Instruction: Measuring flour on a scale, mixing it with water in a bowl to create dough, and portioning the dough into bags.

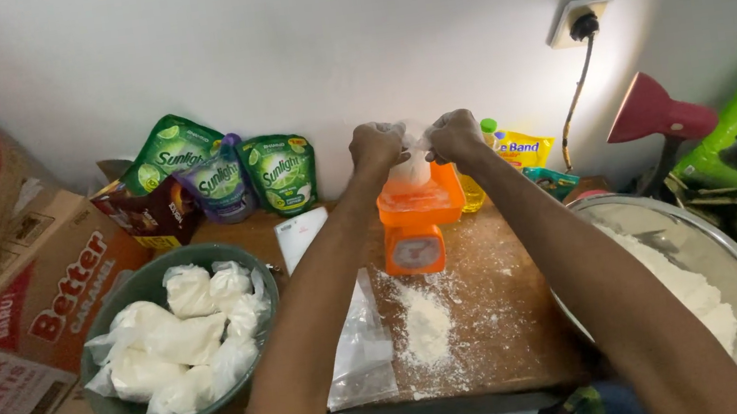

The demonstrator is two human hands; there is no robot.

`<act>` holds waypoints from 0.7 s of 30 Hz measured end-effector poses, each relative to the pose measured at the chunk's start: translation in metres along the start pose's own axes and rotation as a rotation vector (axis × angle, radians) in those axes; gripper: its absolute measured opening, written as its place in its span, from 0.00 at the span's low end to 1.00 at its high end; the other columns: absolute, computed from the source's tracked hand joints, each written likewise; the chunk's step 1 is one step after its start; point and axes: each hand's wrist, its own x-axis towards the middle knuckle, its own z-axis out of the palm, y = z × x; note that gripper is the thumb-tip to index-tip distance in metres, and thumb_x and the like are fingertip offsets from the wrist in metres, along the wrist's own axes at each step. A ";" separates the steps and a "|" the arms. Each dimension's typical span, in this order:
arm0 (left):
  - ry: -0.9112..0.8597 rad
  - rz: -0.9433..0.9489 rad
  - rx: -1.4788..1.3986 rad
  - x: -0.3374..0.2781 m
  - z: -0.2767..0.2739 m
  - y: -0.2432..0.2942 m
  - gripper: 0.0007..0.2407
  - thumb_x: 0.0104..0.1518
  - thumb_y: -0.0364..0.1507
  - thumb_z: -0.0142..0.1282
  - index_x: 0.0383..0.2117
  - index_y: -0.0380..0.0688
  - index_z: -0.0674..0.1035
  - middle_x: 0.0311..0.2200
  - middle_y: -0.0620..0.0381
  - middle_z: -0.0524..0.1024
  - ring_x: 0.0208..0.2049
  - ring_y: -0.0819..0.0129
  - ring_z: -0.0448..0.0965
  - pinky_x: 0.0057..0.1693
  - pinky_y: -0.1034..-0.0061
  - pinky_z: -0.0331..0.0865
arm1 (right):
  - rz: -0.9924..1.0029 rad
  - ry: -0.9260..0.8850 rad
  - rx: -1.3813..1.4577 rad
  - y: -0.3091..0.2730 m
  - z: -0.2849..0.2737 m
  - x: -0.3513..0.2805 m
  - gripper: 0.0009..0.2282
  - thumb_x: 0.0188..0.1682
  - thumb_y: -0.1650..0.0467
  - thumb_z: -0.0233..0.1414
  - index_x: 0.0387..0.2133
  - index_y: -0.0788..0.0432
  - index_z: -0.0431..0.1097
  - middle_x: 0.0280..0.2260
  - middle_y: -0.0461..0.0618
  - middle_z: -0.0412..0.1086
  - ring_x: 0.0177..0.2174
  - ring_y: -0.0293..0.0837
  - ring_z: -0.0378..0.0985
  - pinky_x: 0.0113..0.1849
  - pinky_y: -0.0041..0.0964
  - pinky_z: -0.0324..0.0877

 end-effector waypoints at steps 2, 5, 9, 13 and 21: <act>0.009 -0.022 0.020 0.005 0.001 -0.006 0.16 0.55 0.26 0.62 0.44 0.22 0.77 0.34 0.25 0.78 0.31 0.40 0.84 0.33 0.63 0.87 | 0.001 -0.038 0.025 0.004 0.000 -0.002 0.08 0.49 0.74 0.52 0.33 0.72 0.73 0.22 0.64 0.74 0.17 0.46 0.81 0.20 0.33 0.77; -0.009 -0.042 0.037 -0.003 -0.002 -0.004 0.18 0.54 0.29 0.63 0.44 0.25 0.77 0.32 0.30 0.79 0.29 0.49 0.86 0.35 0.68 0.87 | 0.002 -0.076 0.047 -0.012 -0.006 -0.017 0.08 0.44 0.76 0.54 0.32 0.74 0.72 0.22 0.65 0.73 0.18 0.49 0.81 0.20 0.37 0.78; -0.003 -0.041 0.062 -0.011 -0.003 -0.002 0.20 0.53 0.32 0.64 0.45 0.27 0.77 0.33 0.34 0.79 0.29 0.53 0.86 0.34 0.70 0.86 | 0.009 -0.078 0.079 -0.006 -0.006 -0.018 0.11 0.46 0.73 0.54 0.35 0.75 0.71 0.25 0.66 0.73 0.19 0.50 0.82 0.20 0.36 0.78; 0.007 -0.031 0.089 -0.007 0.000 -0.004 0.21 0.53 0.33 0.65 0.46 0.27 0.76 0.33 0.34 0.79 0.29 0.53 0.86 0.35 0.69 0.86 | 0.037 -0.060 0.044 0.004 -0.005 -0.004 0.11 0.48 0.74 0.53 0.37 0.75 0.71 0.25 0.65 0.73 0.19 0.49 0.82 0.19 0.36 0.78; 0.025 -0.013 0.112 0.000 0.006 -0.012 0.14 0.54 0.28 0.61 0.42 0.28 0.79 0.29 0.34 0.80 0.26 0.51 0.86 0.31 0.69 0.86 | 0.070 -0.051 0.070 -0.015 -0.010 -0.024 0.13 0.50 0.72 0.54 0.41 0.75 0.69 0.26 0.65 0.73 0.19 0.50 0.81 0.19 0.38 0.78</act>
